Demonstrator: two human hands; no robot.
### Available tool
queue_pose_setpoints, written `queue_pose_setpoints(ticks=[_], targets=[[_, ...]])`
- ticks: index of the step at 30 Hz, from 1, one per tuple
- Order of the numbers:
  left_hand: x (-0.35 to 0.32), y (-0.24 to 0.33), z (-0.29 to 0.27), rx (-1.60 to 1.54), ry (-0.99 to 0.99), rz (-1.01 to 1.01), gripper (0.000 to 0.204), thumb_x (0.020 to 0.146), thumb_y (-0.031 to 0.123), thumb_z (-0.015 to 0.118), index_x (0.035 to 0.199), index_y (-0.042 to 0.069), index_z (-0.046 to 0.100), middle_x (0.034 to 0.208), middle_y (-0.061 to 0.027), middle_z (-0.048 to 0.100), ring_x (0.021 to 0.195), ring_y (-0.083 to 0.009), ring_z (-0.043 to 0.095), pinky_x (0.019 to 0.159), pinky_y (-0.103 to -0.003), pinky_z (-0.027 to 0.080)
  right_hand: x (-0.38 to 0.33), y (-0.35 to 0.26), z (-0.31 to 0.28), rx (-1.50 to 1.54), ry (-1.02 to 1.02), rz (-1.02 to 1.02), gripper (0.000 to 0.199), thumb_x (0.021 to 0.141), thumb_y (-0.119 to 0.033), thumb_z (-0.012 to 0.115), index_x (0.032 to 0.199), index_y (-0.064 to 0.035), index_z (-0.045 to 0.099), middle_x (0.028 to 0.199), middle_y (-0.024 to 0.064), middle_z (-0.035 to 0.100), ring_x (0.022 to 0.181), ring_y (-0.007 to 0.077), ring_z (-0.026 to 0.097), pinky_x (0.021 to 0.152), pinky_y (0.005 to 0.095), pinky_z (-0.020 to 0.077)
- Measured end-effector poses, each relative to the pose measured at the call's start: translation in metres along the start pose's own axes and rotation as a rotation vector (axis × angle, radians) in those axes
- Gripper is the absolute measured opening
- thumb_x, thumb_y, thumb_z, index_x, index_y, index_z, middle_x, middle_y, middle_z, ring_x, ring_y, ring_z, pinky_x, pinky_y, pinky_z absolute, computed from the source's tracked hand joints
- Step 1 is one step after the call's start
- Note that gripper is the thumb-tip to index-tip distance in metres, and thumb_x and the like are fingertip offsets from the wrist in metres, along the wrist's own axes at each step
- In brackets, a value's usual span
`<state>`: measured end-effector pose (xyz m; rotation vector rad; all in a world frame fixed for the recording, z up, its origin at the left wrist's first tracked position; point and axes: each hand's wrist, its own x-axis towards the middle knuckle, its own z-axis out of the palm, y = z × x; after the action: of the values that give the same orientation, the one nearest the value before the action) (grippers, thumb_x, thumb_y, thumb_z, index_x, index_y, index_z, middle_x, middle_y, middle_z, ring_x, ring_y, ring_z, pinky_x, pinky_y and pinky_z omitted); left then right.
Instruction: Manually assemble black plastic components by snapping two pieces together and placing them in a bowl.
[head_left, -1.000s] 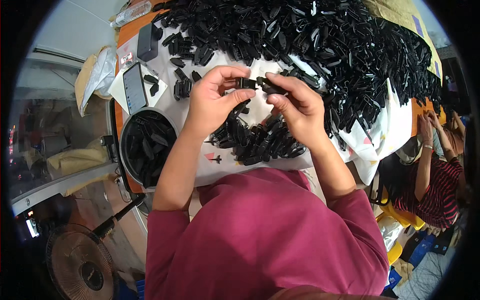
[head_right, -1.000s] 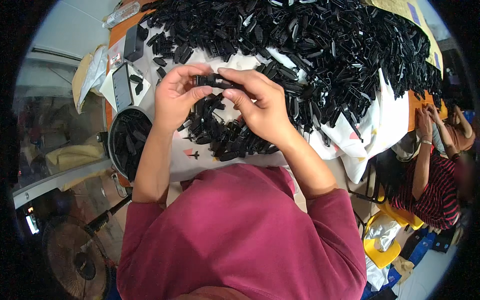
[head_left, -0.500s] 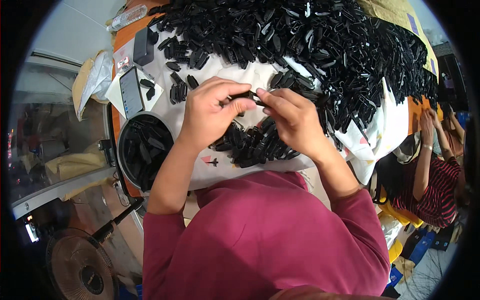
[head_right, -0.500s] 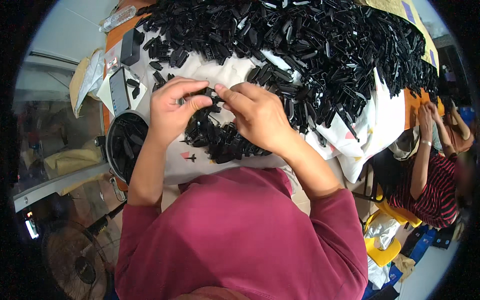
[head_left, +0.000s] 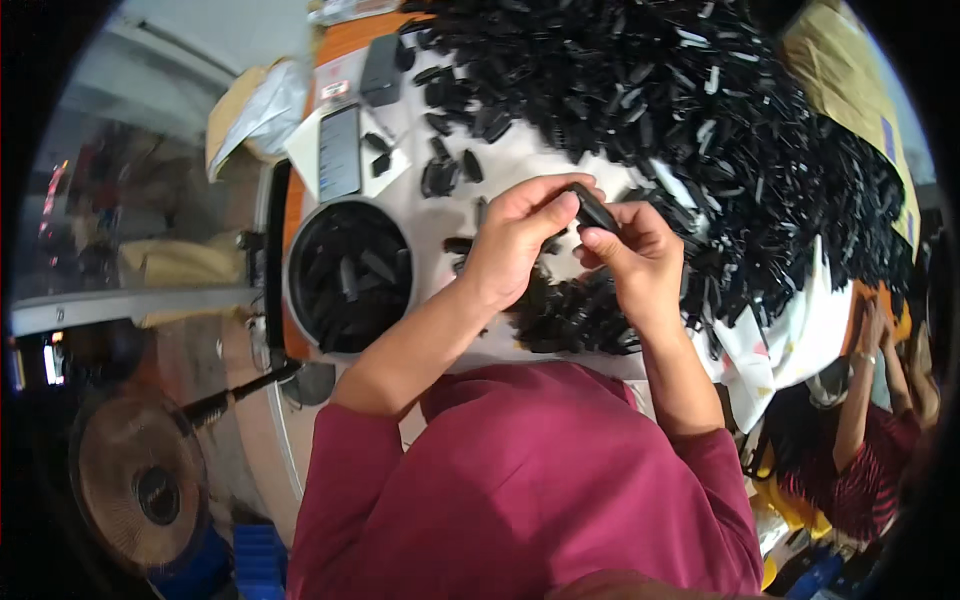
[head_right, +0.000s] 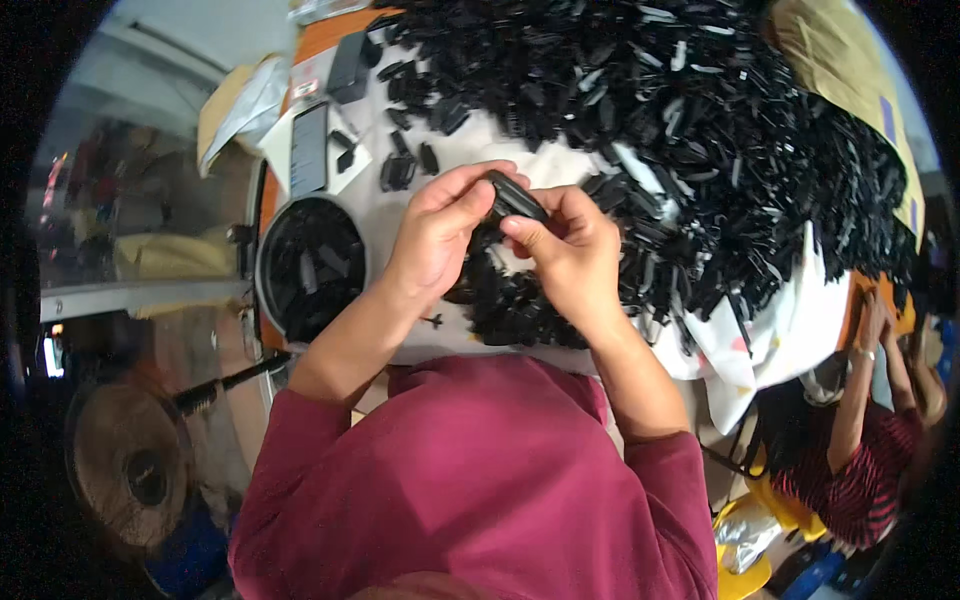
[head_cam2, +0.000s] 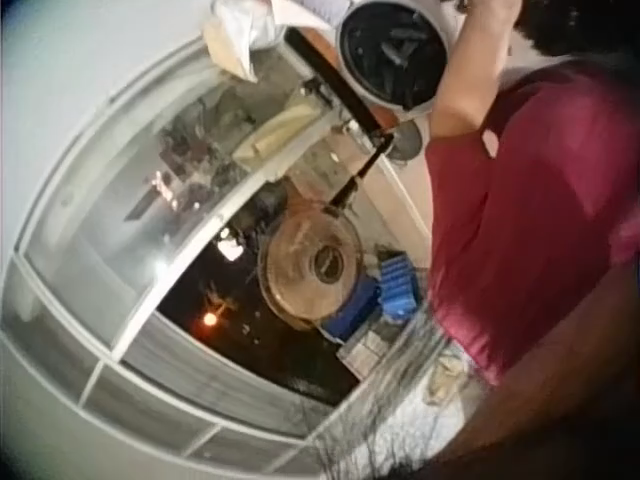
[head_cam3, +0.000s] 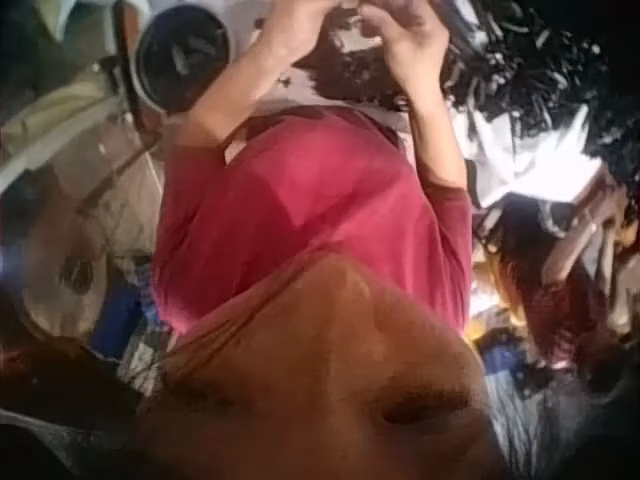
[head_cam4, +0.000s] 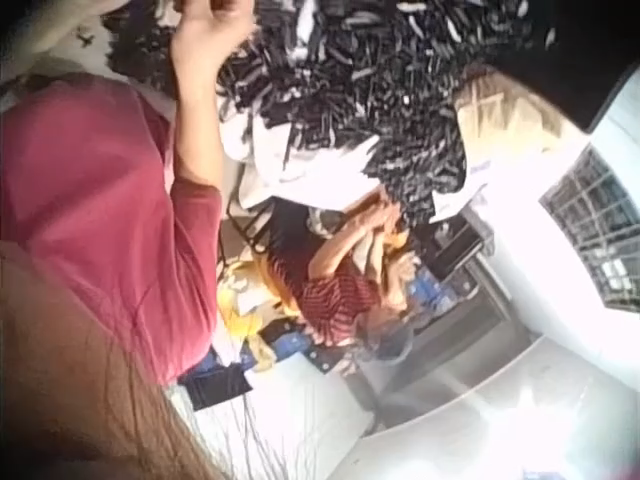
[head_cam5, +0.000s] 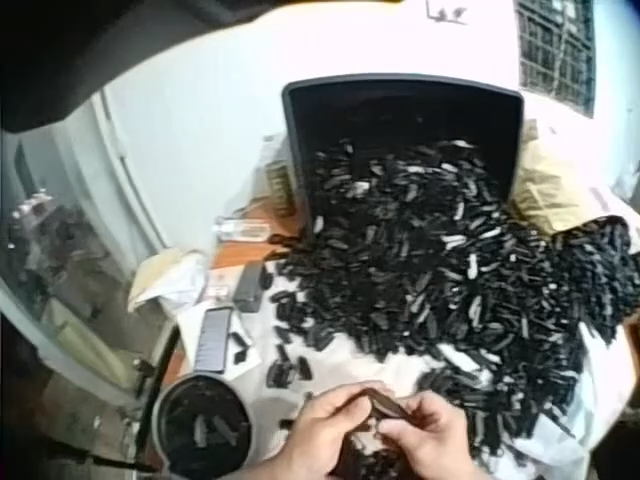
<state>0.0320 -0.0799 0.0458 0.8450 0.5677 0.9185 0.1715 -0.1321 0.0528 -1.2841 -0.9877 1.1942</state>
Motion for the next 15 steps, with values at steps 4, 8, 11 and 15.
queue_pose_setpoints(ticks=[4, 8, 11, 15], targets=[[0.013, 0.024, -0.041, 0.281, 0.296, -0.016, 0.026, 0.087, 0.024, 0.047, 0.097, 0.001, 0.054, 0.084, -0.0075, 0.058, 0.074, -0.0145, 0.054, 0.07, -0.028, 0.045, 0.016, 0.018, 0.012, -0.061, -0.123, -0.008, 0.019, 0.084, -0.011, 0.058, 0.099, 0.0, 0.056, 0.088, 0.0065, 0.063, 0.071, 0.0118, 0.06, 0.06, 0.0215, 0.047], [0.052, 0.076, -0.177, 1.404, 0.711, 0.298, 0.032, 0.078, 0.028, 0.055, 0.082, -0.003, 0.056, 0.074, -0.0175, 0.06, 0.065, -0.0301, 0.059, 0.063, -0.037, 0.046, 0.018, 0.021, -0.005, -0.177, 0.086, 0.034, 0.028, 0.084, -0.016, 0.059, 0.106, 0.0003, 0.055, 0.088, 0.007, 0.062, 0.078, 0.0121, 0.06, 0.061, 0.0231, 0.0471], [0.057, 0.096, -0.206, 1.973, 0.665, -0.417, 0.048, 0.073, 0.044, 0.057, 0.089, -0.001, 0.064, 0.093, -0.0229, 0.061, 0.089, -0.0394, 0.058, 0.077, -0.042, 0.046, 0.022, 0.032, -0.009, -0.506, -0.001, -0.079, 0.026, 0.084, -0.017, 0.059, 0.105, -0.0018, 0.056, 0.088, 0.0085, 0.063, 0.077, 0.0147, 0.06, 0.063, 0.0253, 0.0473], [0.056, 0.097, -0.225, 1.872, 0.674, -0.233, 0.041, 0.07, 0.041, 0.061, 0.083, 0.002, 0.065, 0.087, -0.02, 0.062, 0.084, -0.0372, 0.059, 0.073, -0.041, 0.046, 0.027, 0.048, 0.001, -1.1, -0.207, -0.491, 0.028, 0.07, -0.009, 0.063, 0.099, -0.0074, 0.061, 0.1, 0.0086, 0.059, 0.085, 0.0284, 0.057, 0.073, 0.033, 0.0478]])
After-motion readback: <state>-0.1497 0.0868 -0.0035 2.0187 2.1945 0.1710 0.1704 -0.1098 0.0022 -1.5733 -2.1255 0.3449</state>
